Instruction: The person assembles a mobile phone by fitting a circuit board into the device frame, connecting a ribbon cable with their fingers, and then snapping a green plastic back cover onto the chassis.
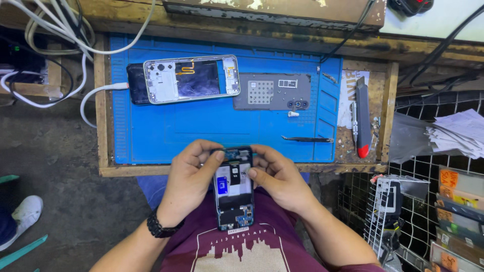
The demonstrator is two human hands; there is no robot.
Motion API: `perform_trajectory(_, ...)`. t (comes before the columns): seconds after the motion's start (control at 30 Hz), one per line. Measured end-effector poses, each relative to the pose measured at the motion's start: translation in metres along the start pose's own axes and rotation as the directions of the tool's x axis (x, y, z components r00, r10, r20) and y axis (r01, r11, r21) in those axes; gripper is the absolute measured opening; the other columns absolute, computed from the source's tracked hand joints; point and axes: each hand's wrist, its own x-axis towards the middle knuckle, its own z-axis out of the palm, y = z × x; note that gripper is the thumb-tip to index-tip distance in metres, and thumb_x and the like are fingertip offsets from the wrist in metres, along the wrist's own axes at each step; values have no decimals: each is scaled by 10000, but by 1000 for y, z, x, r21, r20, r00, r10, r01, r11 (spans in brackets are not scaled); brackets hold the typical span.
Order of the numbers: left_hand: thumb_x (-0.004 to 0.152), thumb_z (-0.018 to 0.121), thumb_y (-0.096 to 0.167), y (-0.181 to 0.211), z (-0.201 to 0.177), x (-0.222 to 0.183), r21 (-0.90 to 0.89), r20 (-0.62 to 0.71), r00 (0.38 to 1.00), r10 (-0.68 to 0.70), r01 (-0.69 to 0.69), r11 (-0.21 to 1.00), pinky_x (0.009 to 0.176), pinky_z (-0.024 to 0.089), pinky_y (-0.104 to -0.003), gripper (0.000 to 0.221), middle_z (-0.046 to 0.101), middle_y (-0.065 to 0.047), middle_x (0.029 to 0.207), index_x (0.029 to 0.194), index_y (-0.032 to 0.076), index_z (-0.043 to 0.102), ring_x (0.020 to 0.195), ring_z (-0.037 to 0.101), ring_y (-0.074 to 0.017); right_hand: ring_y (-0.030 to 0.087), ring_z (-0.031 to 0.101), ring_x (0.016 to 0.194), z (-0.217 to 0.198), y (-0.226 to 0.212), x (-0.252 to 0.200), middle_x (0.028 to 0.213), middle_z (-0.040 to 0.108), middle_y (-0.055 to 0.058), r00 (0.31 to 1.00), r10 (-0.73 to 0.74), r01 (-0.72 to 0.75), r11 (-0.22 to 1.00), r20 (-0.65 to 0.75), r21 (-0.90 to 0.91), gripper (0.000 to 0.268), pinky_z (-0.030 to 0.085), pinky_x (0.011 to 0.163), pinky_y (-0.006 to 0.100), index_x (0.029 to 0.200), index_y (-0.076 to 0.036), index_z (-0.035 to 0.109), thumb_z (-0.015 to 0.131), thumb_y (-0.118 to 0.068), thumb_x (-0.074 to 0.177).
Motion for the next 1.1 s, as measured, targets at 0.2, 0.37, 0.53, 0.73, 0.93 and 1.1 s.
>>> perform_trajectory(0.2,1005,632,85,-2,-13,1,27,-61,996,68,-67,997,679,504,-201,146,727,-24,908,1100,-24,657,796,619,-33,176,696,1031,-5,-3,-5,1185,699,141,995,0,-21,979,-104,-205,470,580,848,302,1402,17,526,644,-66,955)
perform_trajectory(0.37,1000,638,89,2,-13,5,46,-107,991,79,-74,996,663,486,-196,154,713,-6,887,1102,-25,655,777,601,-31,175,749,937,-9,-19,-10,1096,785,99,969,-159,2,769,-188,-639,361,594,818,295,1259,-10,663,684,-122,917)
perform_trajectory(0.53,995,650,95,12,-13,13,142,-173,979,107,-82,986,588,463,-199,160,692,-10,849,1107,-19,662,707,583,-35,240,741,1001,-36,-41,-8,1087,748,132,835,-528,99,419,-154,-903,247,561,856,323,1173,-15,692,696,-86,936)
perform_trajectory(0.73,1013,652,104,14,-18,30,134,-186,968,167,-143,981,583,482,-181,164,702,-14,856,1134,-7,650,687,611,-27,230,721,920,-91,-63,7,1042,739,138,620,-726,-28,358,-297,-933,190,548,807,319,1139,-9,718,708,-69,959)
perform_trajectory(0.93,999,641,123,14,-25,42,128,-203,972,119,-95,987,512,476,-201,163,724,-28,812,1106,0,643,621,624,-48,202,679,868,-105,-81,21,1048,723,126,565,-749,8,425,-346,-905,195,535,791,299,1155,14,715,722,-72,980)
perform_trajectory(1.1,1013,634,141,13,-27,46,151,-188,978,92,-64,987,501,455,-197,173,727,-49,794,1115,3,651,608,610,-50,200,679,874,-106,-71,23,1041,725,122,594,-733,7,417,-331,-909,186,533,789,305,1156,9,718,709,-68,986)
